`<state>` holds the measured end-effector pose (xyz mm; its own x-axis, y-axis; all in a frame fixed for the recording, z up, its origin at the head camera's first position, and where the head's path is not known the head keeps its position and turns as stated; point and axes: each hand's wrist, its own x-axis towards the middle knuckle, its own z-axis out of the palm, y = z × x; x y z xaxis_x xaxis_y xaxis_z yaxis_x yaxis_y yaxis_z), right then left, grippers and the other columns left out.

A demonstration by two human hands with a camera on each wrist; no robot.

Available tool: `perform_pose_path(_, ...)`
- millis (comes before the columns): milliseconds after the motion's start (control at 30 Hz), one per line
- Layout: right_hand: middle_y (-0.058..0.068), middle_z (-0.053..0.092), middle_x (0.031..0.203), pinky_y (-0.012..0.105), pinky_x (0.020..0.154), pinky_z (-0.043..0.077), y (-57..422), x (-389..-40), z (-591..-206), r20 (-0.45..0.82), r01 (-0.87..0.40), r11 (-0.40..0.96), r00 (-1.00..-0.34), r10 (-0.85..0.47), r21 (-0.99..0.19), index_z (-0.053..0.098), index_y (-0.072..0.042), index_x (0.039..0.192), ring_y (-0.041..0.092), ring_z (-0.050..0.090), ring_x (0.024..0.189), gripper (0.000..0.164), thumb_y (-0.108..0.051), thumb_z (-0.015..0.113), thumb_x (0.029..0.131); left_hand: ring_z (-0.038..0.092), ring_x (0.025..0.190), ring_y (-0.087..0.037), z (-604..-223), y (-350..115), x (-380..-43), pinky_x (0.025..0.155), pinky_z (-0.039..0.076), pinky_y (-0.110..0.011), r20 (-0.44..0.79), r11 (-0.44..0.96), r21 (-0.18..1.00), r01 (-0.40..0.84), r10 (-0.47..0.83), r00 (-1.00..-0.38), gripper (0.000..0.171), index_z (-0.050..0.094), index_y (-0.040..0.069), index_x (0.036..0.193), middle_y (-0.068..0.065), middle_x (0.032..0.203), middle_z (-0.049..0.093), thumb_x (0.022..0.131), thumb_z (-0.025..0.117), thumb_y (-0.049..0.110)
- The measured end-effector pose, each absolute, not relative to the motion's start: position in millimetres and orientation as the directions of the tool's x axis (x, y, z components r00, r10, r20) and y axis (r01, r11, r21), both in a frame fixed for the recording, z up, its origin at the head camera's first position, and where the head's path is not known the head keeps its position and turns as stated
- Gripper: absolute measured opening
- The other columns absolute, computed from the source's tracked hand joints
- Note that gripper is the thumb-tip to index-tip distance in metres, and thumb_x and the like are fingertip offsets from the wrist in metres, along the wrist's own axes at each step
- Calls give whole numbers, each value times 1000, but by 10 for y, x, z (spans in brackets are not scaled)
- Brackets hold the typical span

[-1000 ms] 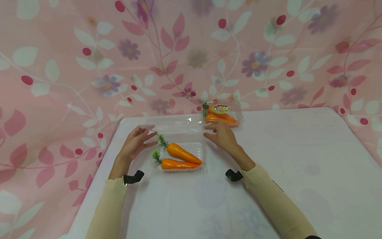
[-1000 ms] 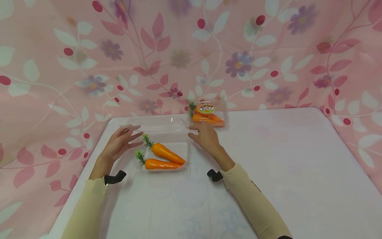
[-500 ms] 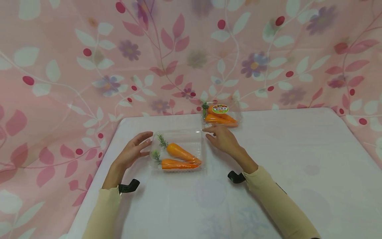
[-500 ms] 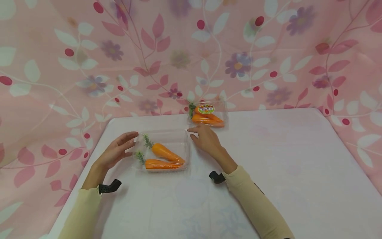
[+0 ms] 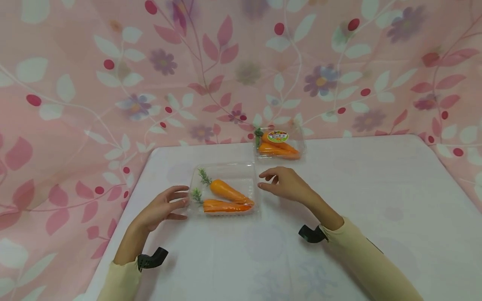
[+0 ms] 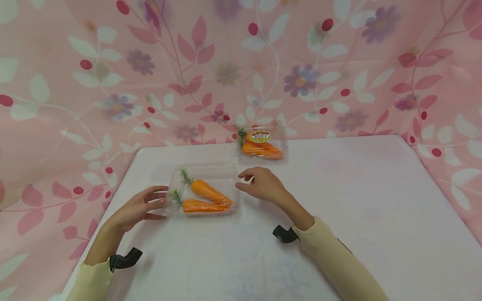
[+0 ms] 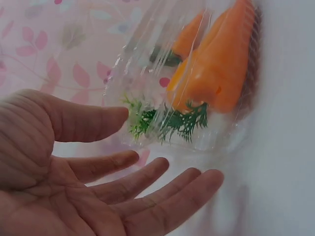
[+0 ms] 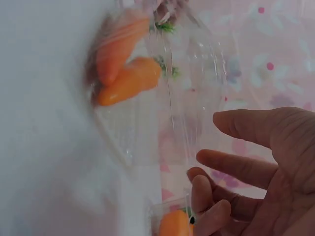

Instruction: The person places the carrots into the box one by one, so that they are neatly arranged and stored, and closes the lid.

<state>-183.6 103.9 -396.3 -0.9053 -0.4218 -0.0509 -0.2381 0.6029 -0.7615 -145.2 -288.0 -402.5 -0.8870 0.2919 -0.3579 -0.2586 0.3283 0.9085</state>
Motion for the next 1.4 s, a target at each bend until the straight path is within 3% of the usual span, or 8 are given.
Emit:
perform_pose_path(267,-2,66,95,30,64,51,998,-1673,-4070,-159,-135,585,-892,-423,-800,73,-15,98,18,58,81,31,-43,76,84,57,117,-41,-4003,-2872,-1327,80,57,-49,-426,296,893,-339,314,-849,61,27,-7,147,-33,141,38,99,58,14)
perform_pose_path(433,-3,66,89,30,62,49,992,-1623,-4148,-214,-72,552,-874,-436,-831,73,-15,91,17,57,76,26,-40,76,85,61,113,-39,-3989,-2844,-1296,79,57,-47,-448,303,883,-358,323,-834,46,40,-13,132,-27,125,54,101,55,18)
perform_pose_path(667,0,65,89,29,62,48,972,-1582,-4184,-292,14,503,-828,-479,-864,74,-11,95,17,55,77,22,-33,71,91,68,103,-32,-3944,-2786,-1286,74,59,-44,-516,306,849,-431,299,-803,48,47,-15,124,-22,117,64,102,55,27)
perform_pose_path(900,5,63,87,24,51,39,952,-1571,-4216,-407,164,463,-769,-493,-871,73,-5,101,19,51,74,29,-32,65,93,70,98,-27,-3971,-2760,-1238,70,59,-40,-532,261,845,-467,319,-785,45,47,-18,124,-25,121,63,103,51,22)
perform_pose_path(1100,7,63,88,24,51,40,912,-1523,-4197,-434,206,452,-757,-488,-868,74,-3,100,22,52,79,31,-32,67,92,70,99,-30,-3961,-2728,-1233,70,59,-39,-535,256,842,-475,292,-793,40,48,-18,121,-23,111,69,102,52,18)
perform_pose_path(1400,8,65,88,21,53,38,860,-1519,-4222,-438,272,375,-756,-486,-886,71,4,94,17,48,73,25,-20,67,90,69,101,-27,-3981,-2676,-1247,71,59,-34,-515,277,851,-446,276,-811,27,55,-12,110,-24,110,69,101,53,13)
